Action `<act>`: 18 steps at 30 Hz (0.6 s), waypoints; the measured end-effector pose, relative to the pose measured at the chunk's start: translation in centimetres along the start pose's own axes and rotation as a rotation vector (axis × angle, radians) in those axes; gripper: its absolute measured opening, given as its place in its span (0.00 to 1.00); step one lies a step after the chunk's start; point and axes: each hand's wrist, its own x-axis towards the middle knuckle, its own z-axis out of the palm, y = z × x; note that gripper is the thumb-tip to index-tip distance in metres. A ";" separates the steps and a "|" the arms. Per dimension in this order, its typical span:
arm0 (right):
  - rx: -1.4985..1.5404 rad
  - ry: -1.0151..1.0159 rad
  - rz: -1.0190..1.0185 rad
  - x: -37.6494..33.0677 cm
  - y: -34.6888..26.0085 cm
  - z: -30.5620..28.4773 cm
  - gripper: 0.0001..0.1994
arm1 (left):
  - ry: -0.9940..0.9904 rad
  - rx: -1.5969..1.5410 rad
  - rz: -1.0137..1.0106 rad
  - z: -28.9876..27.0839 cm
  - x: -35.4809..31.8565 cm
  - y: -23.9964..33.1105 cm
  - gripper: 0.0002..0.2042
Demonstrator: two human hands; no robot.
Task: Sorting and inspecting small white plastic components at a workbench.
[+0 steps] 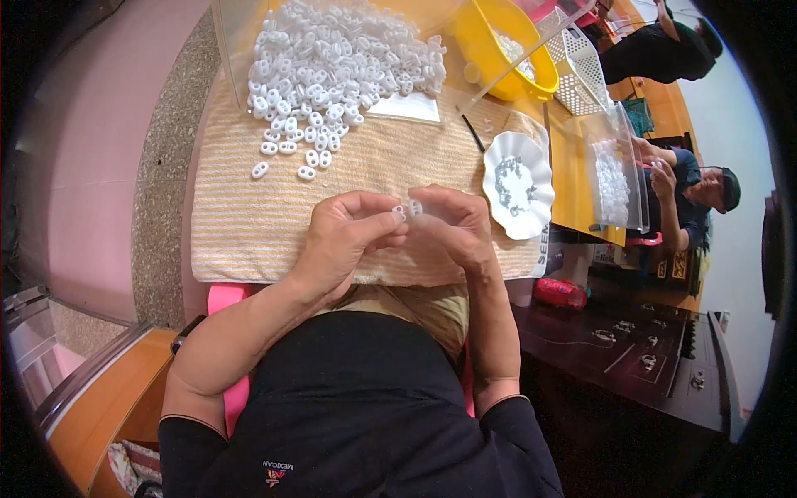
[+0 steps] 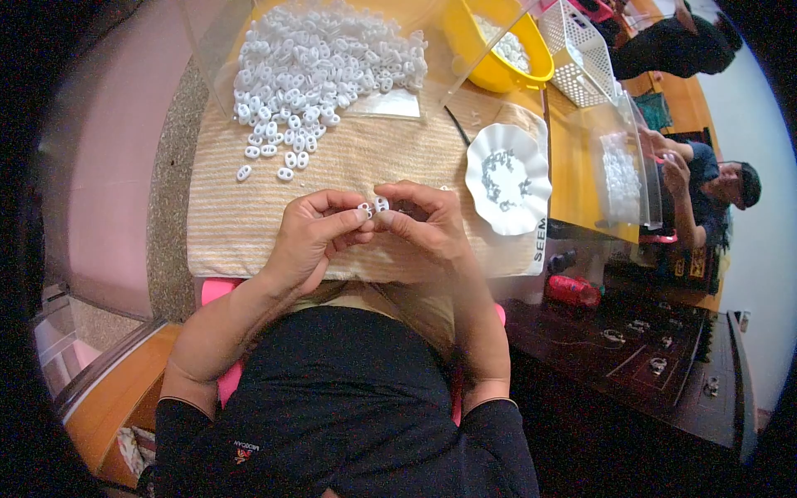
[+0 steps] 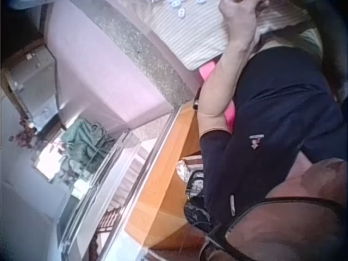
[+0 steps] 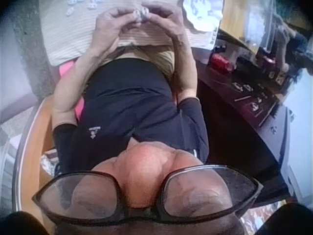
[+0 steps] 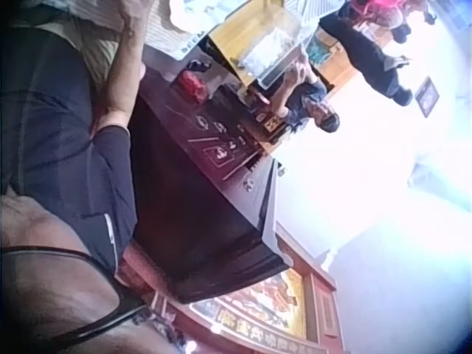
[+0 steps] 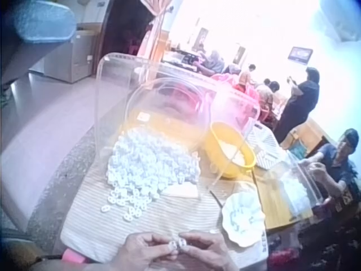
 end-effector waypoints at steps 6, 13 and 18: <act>-0.024 -0.017 0.042 -0.1 -0.1 -0.1 0.14 | 0.012 0.034 -0.011 0.1 0.0 -0.1 0.09; 0.013 -0.054 0.033 0.0 0.1 -0.1 0.13 | -0.008 0.038 -0.031 0.0 0.0 -0.1 0.07; 0.018 -0.057 0.015 -0.1 0.1 0.0 0.13 | 0.000 0.020 -0.035 0.2 0.0 0.1 0.07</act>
